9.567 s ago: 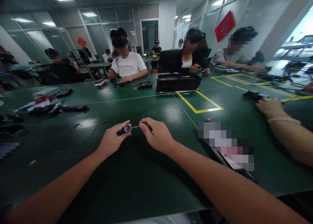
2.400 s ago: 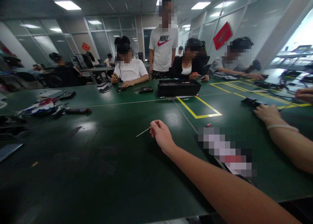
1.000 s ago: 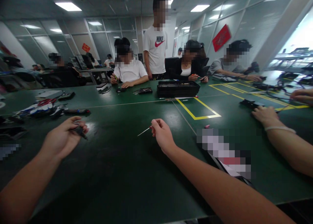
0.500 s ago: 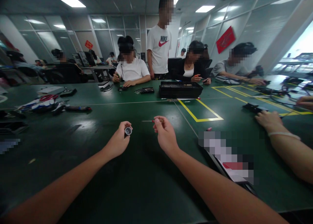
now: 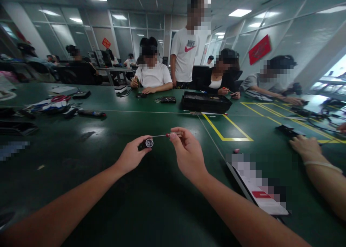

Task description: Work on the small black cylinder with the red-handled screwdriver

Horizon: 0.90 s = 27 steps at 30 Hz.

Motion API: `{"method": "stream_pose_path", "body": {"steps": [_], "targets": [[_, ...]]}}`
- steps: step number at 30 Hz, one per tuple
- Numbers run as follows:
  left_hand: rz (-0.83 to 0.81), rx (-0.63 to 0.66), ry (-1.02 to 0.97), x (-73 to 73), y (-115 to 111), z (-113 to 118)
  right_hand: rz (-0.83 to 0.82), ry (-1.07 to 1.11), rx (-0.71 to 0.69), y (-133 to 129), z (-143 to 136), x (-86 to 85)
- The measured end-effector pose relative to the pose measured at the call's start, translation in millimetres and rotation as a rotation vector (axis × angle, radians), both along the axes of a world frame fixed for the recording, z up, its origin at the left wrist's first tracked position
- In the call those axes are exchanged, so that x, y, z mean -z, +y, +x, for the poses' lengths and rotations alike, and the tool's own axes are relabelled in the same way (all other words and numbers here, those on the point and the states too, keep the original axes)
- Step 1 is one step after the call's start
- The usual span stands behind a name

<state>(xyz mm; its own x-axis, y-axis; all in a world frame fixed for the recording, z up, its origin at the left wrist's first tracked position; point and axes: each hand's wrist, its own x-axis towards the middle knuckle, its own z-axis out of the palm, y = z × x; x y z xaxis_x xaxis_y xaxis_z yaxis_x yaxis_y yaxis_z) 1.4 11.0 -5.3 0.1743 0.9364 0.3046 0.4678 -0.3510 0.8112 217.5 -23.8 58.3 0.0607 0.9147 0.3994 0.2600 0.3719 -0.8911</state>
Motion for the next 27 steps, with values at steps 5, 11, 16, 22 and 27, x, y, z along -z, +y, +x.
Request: {"method": "stream_pose_path", "body": {"steps": [5, 11, 16, 22, 27], "targets": [[-0.03, -0.019, -0.016, -1.0, -0.4, -1.2, 0.059, 0.063, 0.077, 8.3, 0.0, 11.6], [-0.026, 0.019, 0.001, -3.0, -4.1, -1.3, -0.001, 0.068, -0.006, 6.7, 0.5, 31.0], [-0.002, 0.066, 0.019, -5.8, -7.7, -0.5, -0.017, 0.016, -0.036, 8.4, -1.7, 38.4], [0.033, 0.09, 0.026, -5.8, -8.0, -3.7, 0.005, -0.102, 0.012, 9.6, 1.7, 41.3], [0.044, 0.097, 0.025, -4.8, -7.2, -4.0, 0.016, -0.16, -0.014, 8.3, 4.1, 39.2]]}}
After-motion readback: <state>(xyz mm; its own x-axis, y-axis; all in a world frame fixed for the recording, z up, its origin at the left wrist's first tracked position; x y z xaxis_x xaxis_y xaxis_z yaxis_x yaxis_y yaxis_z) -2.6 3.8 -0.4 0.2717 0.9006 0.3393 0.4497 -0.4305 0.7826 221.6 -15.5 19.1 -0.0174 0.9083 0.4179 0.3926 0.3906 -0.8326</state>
